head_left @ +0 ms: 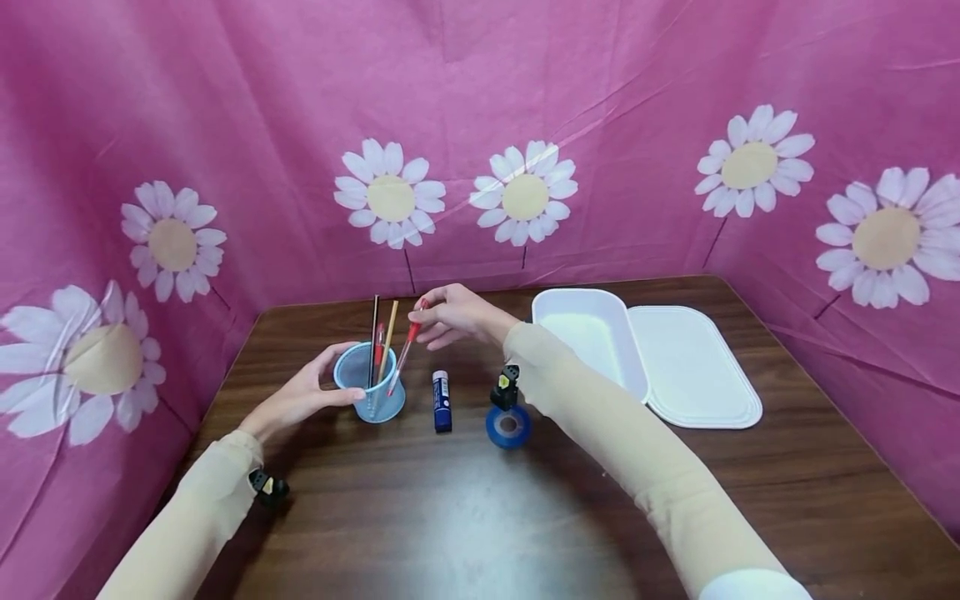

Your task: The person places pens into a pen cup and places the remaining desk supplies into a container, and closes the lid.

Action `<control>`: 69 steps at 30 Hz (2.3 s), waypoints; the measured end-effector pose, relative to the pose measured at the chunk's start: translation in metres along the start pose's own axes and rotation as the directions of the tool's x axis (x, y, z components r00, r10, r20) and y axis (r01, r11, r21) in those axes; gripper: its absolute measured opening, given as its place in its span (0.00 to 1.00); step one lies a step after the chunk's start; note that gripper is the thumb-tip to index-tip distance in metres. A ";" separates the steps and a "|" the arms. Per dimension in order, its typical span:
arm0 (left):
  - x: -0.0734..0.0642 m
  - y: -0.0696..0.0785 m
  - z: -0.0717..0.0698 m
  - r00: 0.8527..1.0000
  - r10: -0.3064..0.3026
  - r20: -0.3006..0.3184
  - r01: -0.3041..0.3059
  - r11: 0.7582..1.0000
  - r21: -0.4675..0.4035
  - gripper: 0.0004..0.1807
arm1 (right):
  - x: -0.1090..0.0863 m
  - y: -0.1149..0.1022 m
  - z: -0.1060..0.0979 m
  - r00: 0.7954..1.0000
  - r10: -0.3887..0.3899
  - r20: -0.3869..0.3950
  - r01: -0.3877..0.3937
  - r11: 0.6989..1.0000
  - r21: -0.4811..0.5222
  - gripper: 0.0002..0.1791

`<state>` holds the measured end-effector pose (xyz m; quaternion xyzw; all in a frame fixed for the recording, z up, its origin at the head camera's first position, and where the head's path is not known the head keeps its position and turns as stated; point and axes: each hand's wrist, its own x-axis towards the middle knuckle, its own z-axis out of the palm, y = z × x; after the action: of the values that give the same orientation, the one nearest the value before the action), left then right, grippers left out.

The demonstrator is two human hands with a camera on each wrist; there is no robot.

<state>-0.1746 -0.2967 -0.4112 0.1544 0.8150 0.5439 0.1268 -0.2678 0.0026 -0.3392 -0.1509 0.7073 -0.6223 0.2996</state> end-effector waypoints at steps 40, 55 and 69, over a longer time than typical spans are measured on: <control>0.001 0.002 -0.005 0.999 0.035 0.016 -0.036 0.999 0.037 0.41 | 0.008 0.006 0.026 0.998 -0.064 -0.010 0.063 0.997 -0.039 0.24; 0.001 0.002 -0.004 0.999 0.025 0.026 -0.026 1.000 0.006 0.40 | 0.011 0.012 0.032 0.999 -0.048 0.024 0.049 0.998 -0.046 0.30; 0.001 0.002 -0.004 0.999 0.025 0.028 -0.025 1.000 0.015 0.39 | 0.010 0.015 0.027 1.000 -0.020 0.013 0.020 0.999 -0.038 0.28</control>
<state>-0.1766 -0.2991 -0.4075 0.1732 0.8154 0.5368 0.1302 -0.2565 -0.0216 -0.3568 -0.1675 0.7156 -0.6107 0.2948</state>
